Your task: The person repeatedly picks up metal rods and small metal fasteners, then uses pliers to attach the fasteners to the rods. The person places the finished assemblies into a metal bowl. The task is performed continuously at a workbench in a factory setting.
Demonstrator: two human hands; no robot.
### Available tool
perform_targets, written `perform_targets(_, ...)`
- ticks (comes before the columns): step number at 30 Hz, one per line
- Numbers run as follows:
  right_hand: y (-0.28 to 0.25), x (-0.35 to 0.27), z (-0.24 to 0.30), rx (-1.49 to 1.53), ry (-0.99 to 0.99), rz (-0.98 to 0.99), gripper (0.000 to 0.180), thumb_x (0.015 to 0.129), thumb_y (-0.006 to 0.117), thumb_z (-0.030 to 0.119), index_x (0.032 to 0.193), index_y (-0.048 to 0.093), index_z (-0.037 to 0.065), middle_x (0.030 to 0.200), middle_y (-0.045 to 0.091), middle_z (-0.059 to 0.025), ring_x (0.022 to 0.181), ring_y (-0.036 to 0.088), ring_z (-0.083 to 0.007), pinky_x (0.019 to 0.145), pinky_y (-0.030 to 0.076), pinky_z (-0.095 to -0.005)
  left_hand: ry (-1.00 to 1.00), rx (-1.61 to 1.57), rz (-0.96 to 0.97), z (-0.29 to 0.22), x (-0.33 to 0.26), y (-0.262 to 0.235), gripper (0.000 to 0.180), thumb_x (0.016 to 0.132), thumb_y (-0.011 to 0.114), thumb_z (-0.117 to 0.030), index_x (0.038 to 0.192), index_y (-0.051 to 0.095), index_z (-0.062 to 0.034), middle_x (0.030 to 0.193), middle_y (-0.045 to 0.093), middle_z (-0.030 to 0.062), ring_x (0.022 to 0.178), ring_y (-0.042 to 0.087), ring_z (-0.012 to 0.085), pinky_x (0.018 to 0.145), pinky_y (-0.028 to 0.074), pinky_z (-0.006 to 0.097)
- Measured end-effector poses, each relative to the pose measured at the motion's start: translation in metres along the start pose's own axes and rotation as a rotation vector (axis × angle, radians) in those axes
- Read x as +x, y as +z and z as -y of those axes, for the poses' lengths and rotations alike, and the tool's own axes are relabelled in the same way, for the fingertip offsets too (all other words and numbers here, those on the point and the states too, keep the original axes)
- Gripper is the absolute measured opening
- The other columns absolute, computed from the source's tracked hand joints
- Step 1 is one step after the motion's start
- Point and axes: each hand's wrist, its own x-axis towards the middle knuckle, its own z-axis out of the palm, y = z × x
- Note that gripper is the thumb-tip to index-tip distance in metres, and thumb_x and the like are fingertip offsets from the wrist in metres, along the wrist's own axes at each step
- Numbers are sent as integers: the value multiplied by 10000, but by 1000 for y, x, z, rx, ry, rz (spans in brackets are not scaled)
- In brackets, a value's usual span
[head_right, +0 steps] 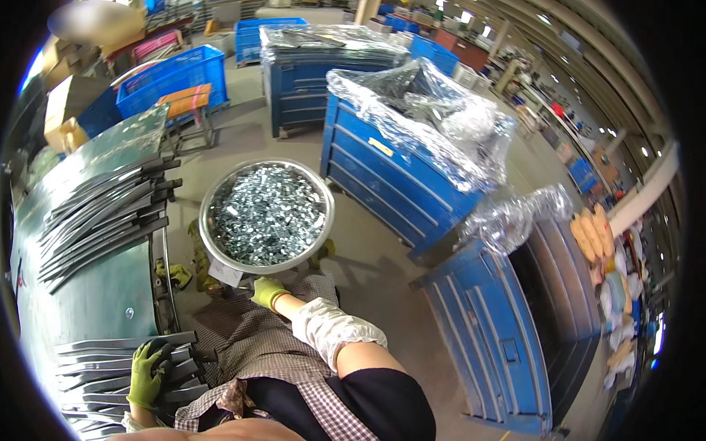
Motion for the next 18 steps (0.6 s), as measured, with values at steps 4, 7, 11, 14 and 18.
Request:
perform_targets(4,0,-43,-2,247,-175,-198,347,884,615,363,1070,668,75,953,693,-186,905,662,-369,782,506,-455,-4,74,-87,13,-1,14,456,785,662,-186,1224,645,-63,1294,572,197,1210,484,407,1061,364,486)
perform_targets(7,-30,-94,31,399,-263,-211,279,895,608,271,1101,649,88,877,668,-198,809,655,-375,721,491,-467,73,244,-132,15,-3,15,502,694,667,-101,1191,638,-32,1228,586,183,1170,496,400,1050,367,482)
perform_targets(11,-40,-139,64,491,-623,-535,405,860,616,119,1254,557,48,943,646,-136,780,656,-271,775,547,-376,248,134,-142,-53,14,-5,534,672,647,-74,1203,624,-26,1200,603,156,1139,519,371,1035,377,456)
perform_targets(14,-33,-155,83,315,-823,-777,639,811,641,51,1416,436,31,1397,483,-181,983,649,-312,848,557,-391,353,-216,-89,-88,29,14,545,769,631,-119,1283,544,35,1253,574,228,1128,538,436,991,433,462)
perform_targets(18,-32,-184,112,183,-905,-760,597,835,563,39,1401,415,-83,1502,344,-253,1249,513,-368,1026,442,-404,219,-298,-130,-31,22,78,486,950,614,-272,1268,507,80,1212,561,279,1107,551,435,992,427,459)
